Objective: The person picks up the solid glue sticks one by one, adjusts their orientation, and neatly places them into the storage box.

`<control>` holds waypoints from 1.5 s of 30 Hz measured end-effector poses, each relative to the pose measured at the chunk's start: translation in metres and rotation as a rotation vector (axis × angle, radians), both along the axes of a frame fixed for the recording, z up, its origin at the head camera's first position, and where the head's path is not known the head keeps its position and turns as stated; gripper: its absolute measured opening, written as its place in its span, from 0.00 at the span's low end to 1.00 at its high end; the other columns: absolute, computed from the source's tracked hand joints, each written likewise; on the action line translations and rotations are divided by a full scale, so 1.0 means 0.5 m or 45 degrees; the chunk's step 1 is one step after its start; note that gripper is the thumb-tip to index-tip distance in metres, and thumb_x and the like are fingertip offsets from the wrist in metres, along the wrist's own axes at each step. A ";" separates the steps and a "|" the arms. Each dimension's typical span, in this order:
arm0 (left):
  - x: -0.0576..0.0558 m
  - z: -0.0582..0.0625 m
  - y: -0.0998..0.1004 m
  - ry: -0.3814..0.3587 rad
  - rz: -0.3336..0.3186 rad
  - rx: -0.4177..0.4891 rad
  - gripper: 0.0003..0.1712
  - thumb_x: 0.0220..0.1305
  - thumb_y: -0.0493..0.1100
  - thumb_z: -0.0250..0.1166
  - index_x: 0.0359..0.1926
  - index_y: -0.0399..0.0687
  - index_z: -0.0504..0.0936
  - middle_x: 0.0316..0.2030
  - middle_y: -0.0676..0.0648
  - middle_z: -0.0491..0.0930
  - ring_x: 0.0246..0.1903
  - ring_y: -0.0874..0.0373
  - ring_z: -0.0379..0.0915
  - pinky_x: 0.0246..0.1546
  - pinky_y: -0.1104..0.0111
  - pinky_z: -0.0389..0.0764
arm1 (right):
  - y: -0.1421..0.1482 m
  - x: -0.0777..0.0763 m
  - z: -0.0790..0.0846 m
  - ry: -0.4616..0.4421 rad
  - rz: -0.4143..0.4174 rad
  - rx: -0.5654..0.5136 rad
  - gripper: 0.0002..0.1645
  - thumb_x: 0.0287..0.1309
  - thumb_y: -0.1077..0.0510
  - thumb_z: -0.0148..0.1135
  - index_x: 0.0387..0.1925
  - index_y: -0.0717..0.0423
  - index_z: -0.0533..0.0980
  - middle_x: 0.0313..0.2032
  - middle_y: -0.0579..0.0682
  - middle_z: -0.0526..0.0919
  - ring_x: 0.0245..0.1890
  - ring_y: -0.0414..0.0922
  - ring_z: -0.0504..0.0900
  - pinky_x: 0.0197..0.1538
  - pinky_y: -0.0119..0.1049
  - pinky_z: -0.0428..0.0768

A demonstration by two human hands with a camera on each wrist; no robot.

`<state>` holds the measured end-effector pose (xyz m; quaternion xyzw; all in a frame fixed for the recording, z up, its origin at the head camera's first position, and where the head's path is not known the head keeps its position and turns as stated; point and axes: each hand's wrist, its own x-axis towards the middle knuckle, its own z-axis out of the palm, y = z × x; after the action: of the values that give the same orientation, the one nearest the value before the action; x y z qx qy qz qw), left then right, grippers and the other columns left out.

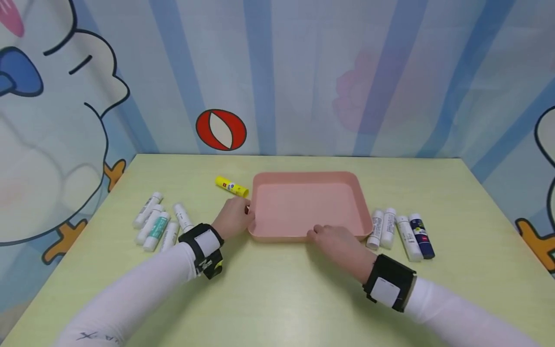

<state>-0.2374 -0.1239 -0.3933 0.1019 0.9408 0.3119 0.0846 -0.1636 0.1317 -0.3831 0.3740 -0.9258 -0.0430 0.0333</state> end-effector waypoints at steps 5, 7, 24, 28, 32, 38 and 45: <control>0.019 -0.001 -0.008 0.014 -0.040 -0.006 0.07 0.62 0.31 0.58 0.27 0.36 0.79 0.17 0.49 0.70 0.17 0.60 0.64 0.19 0.73 0.64 | -0.003 0.023 0.001 0.015 0.012 0.006 0.14 0.48 0.76 0.65 0.36 0.61 0.78 0.28 0.52 0.78 0.27 0.44 0.78 0.29 0.35 0.79; 0.027 0.002 -0.009 0.003 -0.049 -0.006 0.07 0.62 0.31 0.59 0.27 0.37 0.79 0.17 0.50 0.70 0.18 0.60 0.65 0.19 0.72 0.64 | -0.004 0.033 0.002 0.019 0.019 0.007 0.14 0.47 0.77 0.65 0.35 0.61 0.78 0.28 0.52 0.78 0.27 0.44 0.78 0.28 0.35 0.79; 0.092 0.004 -0.028 -0.013 -0.084 0.006 0.04 0.61 0.31 0.60 0.34 0.35 0.82 0.18 0.49 0.73 0.19 0.60 0.67 0.19 0.71 0.67 | -0.011 0.091 0.001 0.062 0.111 -0.017 0.14 0.42 0.76 0.66 0.32 0.60 0.76 0.25 0.50 0.76 0.23 0.42 0.76 0.23 0.31 0.76; 0.099 0.009 -0.034 -0.085 -0.070 0.039 0.07 0.60 0.31 0.62 0.39 0.34 0.83 0.20 0.49 0.75 0.18 0.60 0.69 0.19 0.71 0.69 | -0.014 0.100 0.002 0.053 0.115 0.005 0.13 0.43 0.75 0.66 0.31 0.59 0.76 0.25 0.50 0.76 0.23 0.42 0.76 0.22 0.31 0.75; 0.091 0.015 -0.040 -0.154 -0.090 0.053 0.05 0.60 0.32 0.61 0.35 0.37 0.83 0.19 0.49 0.76 0.18 0.60 0.70 0.20 0.71 0.69 | -0.014 0.103 0.000 0.072 0.124 0.015 0.12 0.44 0.74 0.67 0.30 0.59 0.76 0.24 0.50 0.76 0.23 0.41 0.76 0.21 0.31 0.74; 0.068 0.024 -0.032 -0.250 -0.055 0.023 0.10 0.62 0.33 0.59 0.43 0.31 0.82 0.17 0.48 0.79 0.16 0.59 0.75 0.17 0.74 0.66 | -0.013 0.105 0.002 0.071 0.130 0.001 0.12 0.44 0.74 0.68 0.30 0.60 0.76 0.24 0.50 0.76 0.23 0.41 0.76 0.21 0.31 0.74; 0.051 0.025 -0.016 -0.362 0.027 -0.033 0.13 0.64 0.32 0.57 0.46 0.30 0.81 0.20 0.46 0.80 0.18 0.58 0.78 0.17 0.74 0.69 | -0.012 0.107 0.009 0.049 0.112 0.023 0.13 0.44 0.74 0.67 0.32 0.60 0.77 0.26 0.50 0.77 0.24 0.42 0.77 0.23 0.32 0.75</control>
<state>-0.2119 -0.1319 -0.3809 0.0457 0.9244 0.3118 0.2149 -0.1101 0.1258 -0.3784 0.4138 -0.9072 -0.0571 0.0495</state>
